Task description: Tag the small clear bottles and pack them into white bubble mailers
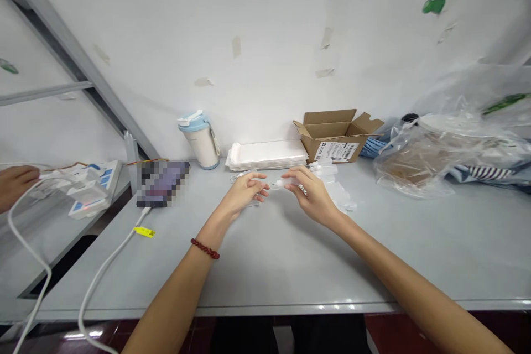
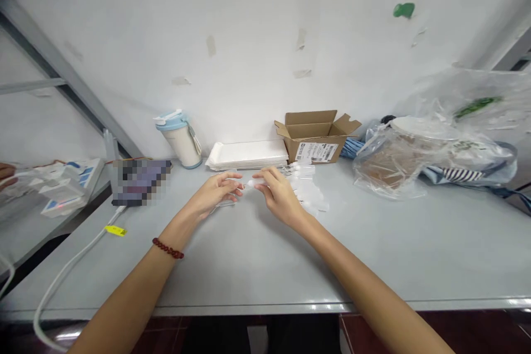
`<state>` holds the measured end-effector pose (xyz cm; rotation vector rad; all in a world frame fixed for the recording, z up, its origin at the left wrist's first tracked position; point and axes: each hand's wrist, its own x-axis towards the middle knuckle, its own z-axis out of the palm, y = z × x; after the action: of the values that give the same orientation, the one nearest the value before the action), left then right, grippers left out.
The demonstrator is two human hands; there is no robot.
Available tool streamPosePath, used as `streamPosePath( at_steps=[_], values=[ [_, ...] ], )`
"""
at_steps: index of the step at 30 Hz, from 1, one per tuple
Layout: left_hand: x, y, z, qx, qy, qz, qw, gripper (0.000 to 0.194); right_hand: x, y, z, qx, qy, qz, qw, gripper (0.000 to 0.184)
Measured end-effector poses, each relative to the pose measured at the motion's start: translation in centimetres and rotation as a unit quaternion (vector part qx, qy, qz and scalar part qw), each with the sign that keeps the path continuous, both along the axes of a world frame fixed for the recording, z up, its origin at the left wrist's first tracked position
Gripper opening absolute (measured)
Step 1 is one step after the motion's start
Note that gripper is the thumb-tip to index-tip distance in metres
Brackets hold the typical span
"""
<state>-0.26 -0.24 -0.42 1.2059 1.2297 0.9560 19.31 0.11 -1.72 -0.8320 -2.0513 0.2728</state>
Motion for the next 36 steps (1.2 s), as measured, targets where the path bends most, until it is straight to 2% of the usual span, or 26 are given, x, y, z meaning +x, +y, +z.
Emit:
streamPosePath(
  at_steps=[3,6,10,15,20,36],
  values=[
    [0.12,0.01,0.10,-0.029,-0.039,-0.011,0.999,0.024,0.11,-0.05,-0.06,-0.006,0.017,-0.008,1.000,0.016],
    [0.17,0.08,-0.02,-0.028,-0.064,-0.026,0.997,0.020,0.06,-0.13,-0.16,-0.006,0.027,-0.004,1.000,0.014],
    [0.13,0.18,-0.36,-0.017,-0.078,-0.012,0.997,0.020,-0.06,-0.19,-0.32,-0.007,0.030,0.001,1.000,0.014],
    [0.16,0.04,-0.14,-0.014,-0.107,0.007,0.994,0.025,-0.05,-0.16,-0.36,-0.006,0.042,-0.024,0.999,0.015],
    [0.25,-0.17,0.06,0.006,-0.110,-0.002,0.994,0.021,-0.08,-0.20,-0.34,-0.030,0.050,-0.042,0.997,0.016],
    [0.09,-0.19,0.10,0.009,-0.107,-0.004,0.994,0.020,-0.36,-0.70,-0.24,-0.027,0.065,-0.040,0.997,0.017]
  ],
)
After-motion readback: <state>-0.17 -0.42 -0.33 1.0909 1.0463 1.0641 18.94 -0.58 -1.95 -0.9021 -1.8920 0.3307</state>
